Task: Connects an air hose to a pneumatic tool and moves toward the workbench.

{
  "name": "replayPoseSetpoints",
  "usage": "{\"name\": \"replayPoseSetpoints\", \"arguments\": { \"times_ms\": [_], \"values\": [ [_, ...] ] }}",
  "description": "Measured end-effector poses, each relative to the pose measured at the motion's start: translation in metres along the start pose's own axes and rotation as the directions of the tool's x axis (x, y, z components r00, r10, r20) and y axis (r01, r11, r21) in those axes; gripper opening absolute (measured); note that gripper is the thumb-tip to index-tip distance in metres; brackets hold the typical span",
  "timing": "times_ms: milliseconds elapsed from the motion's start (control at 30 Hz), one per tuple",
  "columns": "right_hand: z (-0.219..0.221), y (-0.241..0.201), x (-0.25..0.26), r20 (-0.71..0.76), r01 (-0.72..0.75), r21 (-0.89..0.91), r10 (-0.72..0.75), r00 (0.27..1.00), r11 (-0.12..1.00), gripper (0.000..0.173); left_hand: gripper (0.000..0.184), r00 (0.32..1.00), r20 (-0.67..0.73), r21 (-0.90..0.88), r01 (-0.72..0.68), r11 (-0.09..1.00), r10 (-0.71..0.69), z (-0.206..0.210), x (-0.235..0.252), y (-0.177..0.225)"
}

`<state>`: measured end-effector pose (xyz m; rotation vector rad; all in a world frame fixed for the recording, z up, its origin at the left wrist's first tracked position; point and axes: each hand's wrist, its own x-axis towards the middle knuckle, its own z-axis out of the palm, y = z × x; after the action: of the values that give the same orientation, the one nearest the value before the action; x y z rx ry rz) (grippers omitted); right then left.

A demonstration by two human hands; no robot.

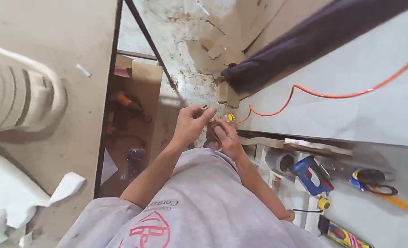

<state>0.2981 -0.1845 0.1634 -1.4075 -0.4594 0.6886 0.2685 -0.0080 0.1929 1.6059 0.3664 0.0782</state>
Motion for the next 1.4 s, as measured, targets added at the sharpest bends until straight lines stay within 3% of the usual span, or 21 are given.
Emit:
{"name": "replayPoseSetpoints", "arguments": {
  "times_ms": [100, 233, 367, 433, 467, 533, 667, 800, 867, 933, 1133, 1300, 1400],
  "values": [
    [0.018, 0.004, 0.009, 0.001, -0.056, 0.101, 0.057, 0.998, 0.993, 0.032, 0.049, 0.998, 0.045, -0.138, 0.053, 0.989, -0.047, -0.034, -0.006, -0.018],
    [0.027, 0.005, 0.016, 0.09, -0.177, 0.191, 0.163, 0.983, 0.966, 0.038, 0.054, 0.995, -0.014, -0.367, 0.088, 0.926, -0.1, -0.071, -0.039, -0.037],
    [0.029, 0.0, 0.029, 0.3, -0.099, 0.061, 0.077, 0.951, 0.993, 0.04, 0.038, 0.981, -0.192, -0.504, -0.079, 0.86, -0.022, -0.078, -0.083, -0.034],
    [0.036, -0.006, 0.037, 0.43, -0.068, -0.031, 0.075, 0.9, 0.997, 0.052, 0.033, 0.945, -0.323, -0.486, -0.13, 0.864, -0.04, -0.073, -0.107, -0.026],
    [0.042, -0.007, 0.044, 0.51, -0.056, -0.05, 0.073, 0.857, 0.997, 0.059, 0.031, 0.917, -0.396, -0.456, -0.146, 0.878, -0.053, -0.073, -0.118, -0.023],
    [0.052, -0.002, 0.054, 0.635, -0.048, -0.072, 0.083, 0.768, 0.996, 0.056, 0.028, 0.836, -0.531, -0.434, -0.129, 0.891, -0.138, -0.069, -0.141, -0.021],
    [0.073, 0.019, 0.066, 0.778, -0.079, -0.129, 0.15, 0.611, 0.988, 0.045, 0.016, 0.593, -0.729, -0.465, -0.063, 0.883, -0.342, -0.051, -0.183, -0.027],
    [0.098, 0.027, 0.058, 0.901, 0.021, -0.163, 0.14, 0.41, 0.986, 0.045, 0.018, 0.355, -0.887, -0.318, -0.004, 0.948, -0.296, -0.019, -0.223, -0.033],
    [0.116, 0.026, 0.055, 0.956, 0.095, -0.095, 0.064, 0.287, 0.991, 0.052, 0.018, 0.269, -0.935, -0.25, -0.035, 0.968, -0.232, -0.01, -0.236, -0.038],
    [0.129, 0.025, 0.049, 0.974, 0.132, -0.038, 0.007, 0.225, 0.991, 0.057, 0.019, 0.218, -0.956, -0.216, -0.07, 0.974, -0.197, -0.002, -0.247, -0.036],
    [0.134, 0.016, 0.049, 0.98, 0.247, 0.002, -0.052, 0.194, 0.969, 0.042, 0.024, 0.314, -0.935, -0.213, -0.132, 0.968, -0.163, 0.009, -0.254, -0.018],
    [0.125, 0.011, 0.046, 0.971, 0.384, -0.073, -0.022, 0.238, 0.921, 0.041, 0.022, 0.407, -0.89, -0.187, 0.086, 0.979, -0.206, 0.006, -0.248, -0.003],
    [0.119, 0.014, 0.042, 0.961, 0.492, -0.126, -0.016, 0.275, 0.861, 0.036, 0.023, 0.443, -0.882, -0.065, 0.229, 0.971, -0.163, 0.006, -0.243, -0.01]
  ]
}}
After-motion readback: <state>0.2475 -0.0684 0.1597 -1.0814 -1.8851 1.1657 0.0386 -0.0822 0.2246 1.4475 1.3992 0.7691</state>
